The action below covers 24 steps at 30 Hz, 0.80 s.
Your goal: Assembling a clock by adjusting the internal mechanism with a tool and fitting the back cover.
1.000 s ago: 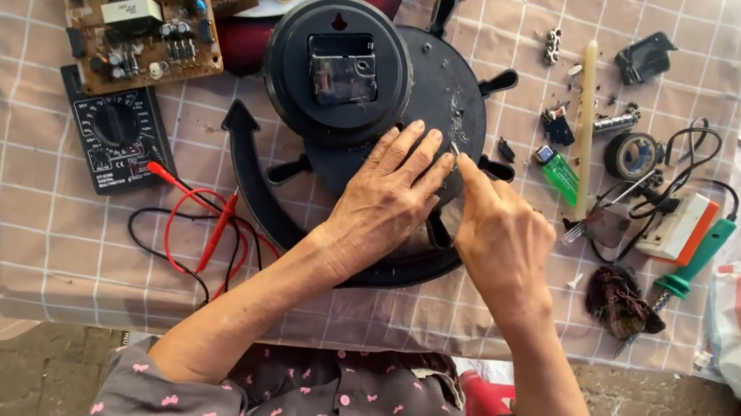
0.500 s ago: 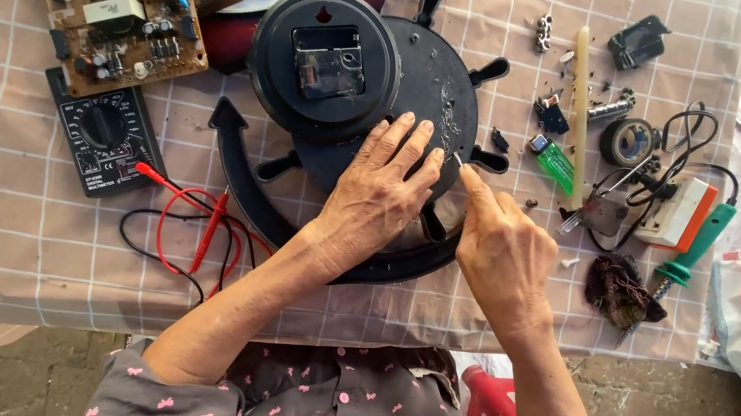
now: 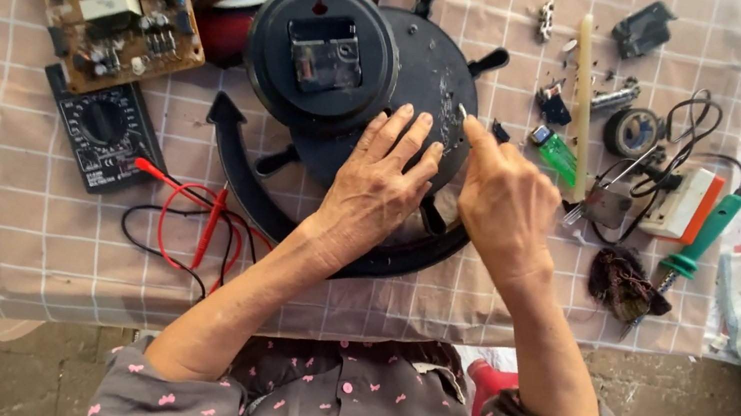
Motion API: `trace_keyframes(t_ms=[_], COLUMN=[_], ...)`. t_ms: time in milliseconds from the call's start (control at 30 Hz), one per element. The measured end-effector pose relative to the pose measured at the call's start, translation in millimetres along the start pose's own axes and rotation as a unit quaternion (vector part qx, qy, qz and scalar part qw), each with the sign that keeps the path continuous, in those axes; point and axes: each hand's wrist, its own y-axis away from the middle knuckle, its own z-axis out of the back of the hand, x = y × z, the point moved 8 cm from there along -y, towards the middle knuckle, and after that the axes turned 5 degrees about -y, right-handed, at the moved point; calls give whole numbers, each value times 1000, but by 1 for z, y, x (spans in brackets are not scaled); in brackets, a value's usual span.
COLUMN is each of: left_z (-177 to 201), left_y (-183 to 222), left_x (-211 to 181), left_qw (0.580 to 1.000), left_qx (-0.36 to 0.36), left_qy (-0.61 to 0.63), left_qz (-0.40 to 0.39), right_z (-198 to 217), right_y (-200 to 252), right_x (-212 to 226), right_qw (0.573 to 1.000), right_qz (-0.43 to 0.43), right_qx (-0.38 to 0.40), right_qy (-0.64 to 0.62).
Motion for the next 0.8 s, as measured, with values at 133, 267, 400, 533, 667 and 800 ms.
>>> trace_keyframes(t_ms=[133, 267, 400, 533, 667, 800], left_z=[1, -2, 6, 4, 9, -2], left_y=[-1, 1, -3, -3, -7, -12], left_x=[1, 1, 2, 1, 1, 2], left_qw=[1000, 1000, 1000, 1000, 999, 998], left_qx=[4, 13, 12, 23, 45, 48], left_qy=[-3, 7, 21, 2, -17, -47], left_qz=[5, 0, -4, 10, -1, -14], right_z=[3, 5, 3, 5, -12, -23], right_y=[18, 0, -12, 3, 12, 6], right_x=[9, 16, 3, -12, -35, -39], right_qw=[999, 999, 997, 969, 964, 973], right_qz=[8, 14, 30, 11, -73, -94], right_qx=[4, -26, -74, -124, -116, -74], right_qy=[50, 24, -12, -213, -229, -197])
